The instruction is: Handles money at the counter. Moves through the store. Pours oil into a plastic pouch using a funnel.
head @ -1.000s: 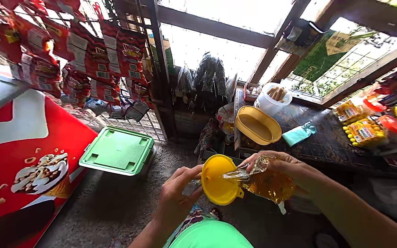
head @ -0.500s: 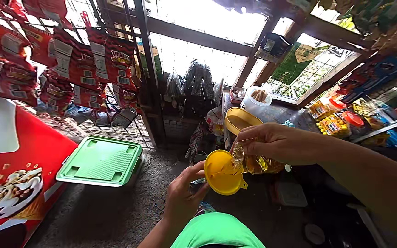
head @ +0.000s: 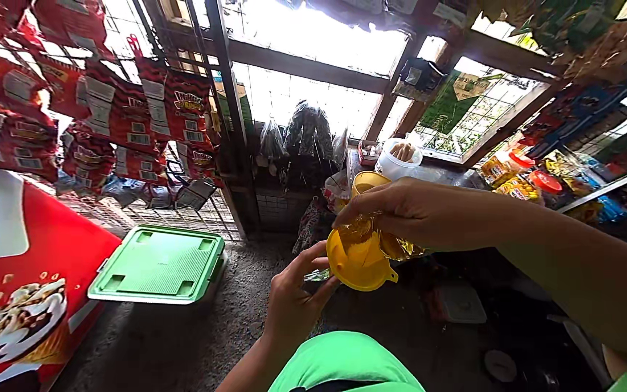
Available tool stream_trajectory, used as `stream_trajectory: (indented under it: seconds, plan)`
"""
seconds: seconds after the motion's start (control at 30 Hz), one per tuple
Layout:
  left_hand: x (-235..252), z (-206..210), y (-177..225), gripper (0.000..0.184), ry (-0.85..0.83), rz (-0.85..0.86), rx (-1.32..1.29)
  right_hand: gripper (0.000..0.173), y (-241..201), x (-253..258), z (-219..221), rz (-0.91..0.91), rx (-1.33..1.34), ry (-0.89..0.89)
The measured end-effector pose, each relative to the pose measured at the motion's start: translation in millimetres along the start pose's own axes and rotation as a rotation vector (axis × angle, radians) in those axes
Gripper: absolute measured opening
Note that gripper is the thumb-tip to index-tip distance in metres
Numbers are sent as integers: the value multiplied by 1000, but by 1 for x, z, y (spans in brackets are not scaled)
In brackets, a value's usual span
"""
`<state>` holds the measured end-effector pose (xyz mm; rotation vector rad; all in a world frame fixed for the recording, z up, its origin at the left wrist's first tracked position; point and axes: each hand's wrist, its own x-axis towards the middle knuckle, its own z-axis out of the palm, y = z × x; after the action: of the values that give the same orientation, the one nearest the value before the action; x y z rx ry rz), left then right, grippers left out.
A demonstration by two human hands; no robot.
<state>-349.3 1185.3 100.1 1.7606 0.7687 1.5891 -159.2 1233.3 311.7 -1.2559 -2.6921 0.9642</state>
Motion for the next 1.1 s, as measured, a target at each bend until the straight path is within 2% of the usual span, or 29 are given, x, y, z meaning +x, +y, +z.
stream_trajectory:
  seconds: [0.1, 0.27, 0.4, 0.63, 0.83, 1.1]
  plan:
    - [0, -1, 0, 42, 3, -8, -12, 42, 0, 2, 4, -11, -19, -13]
    - [-1, -4, -1, 43, -4, -26, -21, 28, -1, 7, 9, -87, -65, 11]
    - [-1, -6, -1, 44, -5, -39, -41, 22, -2, 14, 16, -140, -77, 98]
    - [2, -10, -2, 47, 15, -67, -63, 24, -5, 29, 40, -117, -196, 255]
    - [3, -14, -3, 45, 28, -51, -59, 53, -12, 35, 55, -41, -365, 276]
    - [13, -19, -8, 44, -6, -69, -125, 39, -16, 42, 47, -123, -376, 282]
